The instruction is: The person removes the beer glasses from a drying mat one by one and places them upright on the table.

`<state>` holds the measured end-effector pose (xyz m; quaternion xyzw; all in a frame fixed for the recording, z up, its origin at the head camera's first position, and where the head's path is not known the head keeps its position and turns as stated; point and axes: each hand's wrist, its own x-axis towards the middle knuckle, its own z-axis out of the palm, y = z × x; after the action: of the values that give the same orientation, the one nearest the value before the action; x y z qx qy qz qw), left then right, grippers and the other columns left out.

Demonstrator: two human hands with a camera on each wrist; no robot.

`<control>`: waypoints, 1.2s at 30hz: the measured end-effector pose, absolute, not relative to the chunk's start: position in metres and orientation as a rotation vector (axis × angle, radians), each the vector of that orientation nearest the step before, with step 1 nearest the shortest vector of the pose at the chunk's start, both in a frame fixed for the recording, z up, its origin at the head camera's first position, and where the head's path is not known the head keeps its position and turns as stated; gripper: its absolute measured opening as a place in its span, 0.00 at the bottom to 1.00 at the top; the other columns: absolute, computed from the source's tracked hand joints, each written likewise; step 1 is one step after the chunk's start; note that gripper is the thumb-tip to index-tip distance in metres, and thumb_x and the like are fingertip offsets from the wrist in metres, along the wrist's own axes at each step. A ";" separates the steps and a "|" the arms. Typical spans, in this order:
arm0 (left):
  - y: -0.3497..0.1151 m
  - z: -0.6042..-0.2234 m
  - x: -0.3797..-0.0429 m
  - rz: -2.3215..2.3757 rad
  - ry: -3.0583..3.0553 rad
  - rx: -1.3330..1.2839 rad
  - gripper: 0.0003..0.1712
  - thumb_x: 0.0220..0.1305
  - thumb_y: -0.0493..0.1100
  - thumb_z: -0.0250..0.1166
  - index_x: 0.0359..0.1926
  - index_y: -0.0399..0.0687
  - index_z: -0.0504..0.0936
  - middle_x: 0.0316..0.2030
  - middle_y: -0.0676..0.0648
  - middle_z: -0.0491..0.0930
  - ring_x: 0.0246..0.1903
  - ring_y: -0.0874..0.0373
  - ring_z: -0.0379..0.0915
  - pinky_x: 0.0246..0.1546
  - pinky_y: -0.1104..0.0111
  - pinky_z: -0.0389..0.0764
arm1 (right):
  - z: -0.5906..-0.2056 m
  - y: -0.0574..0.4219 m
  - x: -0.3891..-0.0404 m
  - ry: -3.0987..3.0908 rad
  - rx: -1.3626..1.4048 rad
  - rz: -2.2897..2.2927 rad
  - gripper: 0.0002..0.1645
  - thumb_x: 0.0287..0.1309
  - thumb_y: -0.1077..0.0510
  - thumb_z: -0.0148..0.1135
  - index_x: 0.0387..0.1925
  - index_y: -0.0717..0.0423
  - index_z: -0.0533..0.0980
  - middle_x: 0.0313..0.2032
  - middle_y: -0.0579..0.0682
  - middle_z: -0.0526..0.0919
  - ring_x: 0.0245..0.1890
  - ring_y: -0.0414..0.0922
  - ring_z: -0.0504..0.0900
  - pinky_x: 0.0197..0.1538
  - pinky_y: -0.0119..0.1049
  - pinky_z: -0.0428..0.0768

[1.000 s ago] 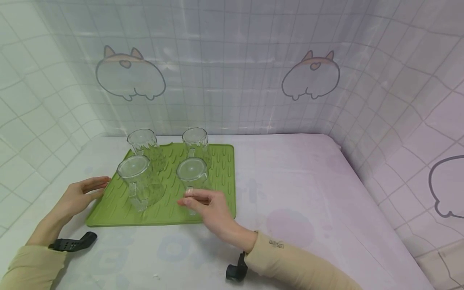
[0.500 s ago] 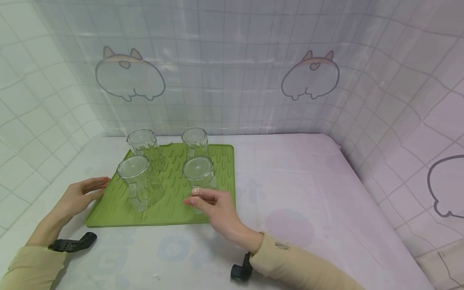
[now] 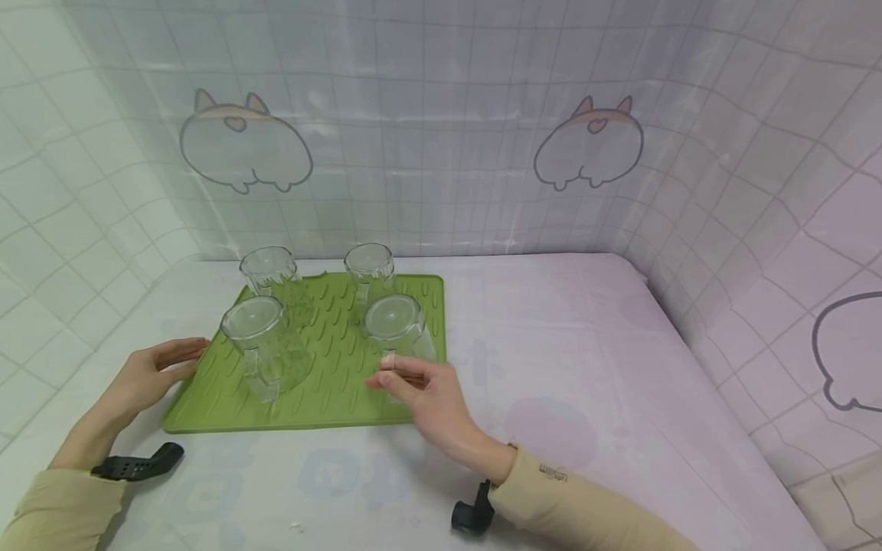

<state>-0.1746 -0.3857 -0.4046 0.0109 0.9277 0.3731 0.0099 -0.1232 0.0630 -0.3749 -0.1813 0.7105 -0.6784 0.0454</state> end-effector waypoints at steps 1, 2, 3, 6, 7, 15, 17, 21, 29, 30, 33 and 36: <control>-0.386 -0.405 -0.175 1.164 2.897 0.034 0.31 0.77 0.44 0.53 0.72 0.29 0.61 0.65 0.23 0.66 0.66 0.23 0.56 0.61 0.29 0.63 | -0.375 0.064 -0.123 2.169 -0.550 -2.075 0.14 0.66 0.54 0.65 0.50 0.54 0.83 0.42 0.51 0.90 0.47 0.43 0.87 0.54 0.44 0.86; -0.386 -0.405 -0.175 1.165 2.898 0.033 0.31 0.77 0.43 0.53 0.72 0.29 0.61 0.65 0.23 0.66 0.66 0.23 0.56 0.61 0.29 0.63 | -0.375 0.065 -0.124 2.179 -0.550 -2.074 0.14 0.66 0.54 0.65 0.50 0.54 0.83 0.42 0.51 0.90 0.46 0.43 0.87 0.53 0.42 0.86; -0.386 -0.405 -0.175 1.165 2.899 0.034 0.30 0.77 0.43 0.52 0.72 0.29 0.61 0.65 0.23 0.66 0.66 0.23 0.56 0.61 0.29 0.63 | -0.376 0.066 -0.124 2.189 -0.545 -2.073 0.14 0.66 0.54 0.65 0.50 0.54 0.83 0.41 0.51 0.90 0.46 0.43 0.88 0.52 0.41 0.87; -0.387 -0.406 -0.175 1.171 2.901 0.039 0.30 0.77 0.42 0.52 0.72 0.29 0.61 0.65 0.23 0.66 0.66 0.23 0.56 0.61 0.29 0.63 | -0.377 0.069 -0.124 2.212 -0.517 -2.071 0.15 0.66 0.53 0.65 0.50 0.54 0.83 0.41 0.52 0.90 0.46 0.43 0.88 0.53 0.38 0.86; -0.387 -0.406 -0.175 1.173 2.901 0.041 0.30 0.77 0.42 0.52 0.72 0.29 0.61 0.65 0.23 0.66 0.66 0.23 0.55 0.61 0.29 0.63 | -0.377 0.070 -0.123 2.219 -0.507 -2.071 0.15 0.66 0.53 0.65 0.51 0.55 0.83 0.41 0.52 0.90 0.46 0.43 0.88 0.53 0.37 0.86; -0.388 -0.409 -0.176 1.168 2.902 0.039 0.30 0.77 0.42 0.52 0.72 0.29 0.60 0.65 0.24 0.66 0.66 0.23 0.55 0.60 0.29 0.64 | -0.378 0.077 -0.123 2.284 -0.478 -2.062 0.16 0.65 0.53 0.65 0.51 0.56 0.83 0.40 0.53 0.90 0.45 0.43 0.88 0.55 0.33 0.85; -0.388 -0.409 -0.176 1.166 2.905 0.041 0.30 0.77 0.43 0.52 0.72 0.29 0.60 0.65 0.24 0.66 0.66 0.23 0.55 0.60 0.29 0.64 | -0.378 0.078 -0.123 2.299 -0.482 -2.067 0.16 0.66 0.53 0.65 0.50 0.56 0.83 0.40 0.52 0.90 0.44 0.43 0.88 0.56 0.33 0.84; -0.388 -0.410 -0.176 1.165 2.908 0.047 0.30 0.77 0.42 0.52 0.72 0.29 0.61 0.65 0.23 0.66 0.66 0.22 0.55 0.60 0.29 0.64 | -0.379 0.080 -0.124 2.350 -0.489 -2.050 0.14 0.66 0.53 0.65 0.49 0.55 0.84 0.38 0.51 0.90 0.44 0.43 0.88 0.56 0.32 0.83; -0.387 -0.410 -0.176 1.153 2.928 0.066 0.29 0.77 0.41 0.52 0.71 0.29 0.61 0.65 0.24 0.67 0.66 0.23 0.56 0.60 0.29 0.65 | -0.379 0.084 -0.126 2.406 -0.500 -2.012 0.12 0.67 0.54 0.64 0.47 0.54 0.84 0.38 0.50 0.90 0.43 0.42 0.88 0.54 0.32 0.85; -0.387 -0.409 -0.176 1.155 2.927 0.064 0.29 0.77 0.42 0.52 0.71 0.29 0.61 0.65 0.24 0.67 0.66 0.23 0.56 0.60 0.29 0.64 | -0.379 0.085 -0.127 2.413 -0.506 -2.007 0.12 0.67 0.54 0.64 0.47 0.54 0.84 0.38 0.50 0.90 0.43 0.42 0.88 0.54 0.33 0.85; -0.387 -0.409 -0.176 1.153 2.934 0.058 0.29 0.77 0.42 0.52 0.71 0.29 0.62 0.64 0.24 0.67 0.66 0.22 0.56 0.59 0.29 0.64 | -0.378 0.086 -0.128 2.431 -0.521 -1.990 0.11 0.67 0.56 0.64 0.46 0.55 0.84 0.38 0.49 0.90 0.43 0.43 0.88 0.52 0.32 0.86; -0.387 -0.410 -0.177 1.144 2.947 0.060 0.29 0.77 0.42 0.53 0.71 0.29 0.62 0.64 0.24 0.68 0.65 0.23 0.57 0.59 0.29 0.65 | -0.376 0.087 -0.128 2.435 -0.517 -1.982 0.09 0.66 0.57 0.64 0.45 0.55 0.85 0.38 0.50 0.90 0.42 0.43 0.89 0.50 0.32 0.86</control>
<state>-0.1770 -0.3866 -0.4096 0.0190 0.9319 0.3620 -0.0101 -0.1284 0.0872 -0.3759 -0.1624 0.7651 -0.6228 -0.0201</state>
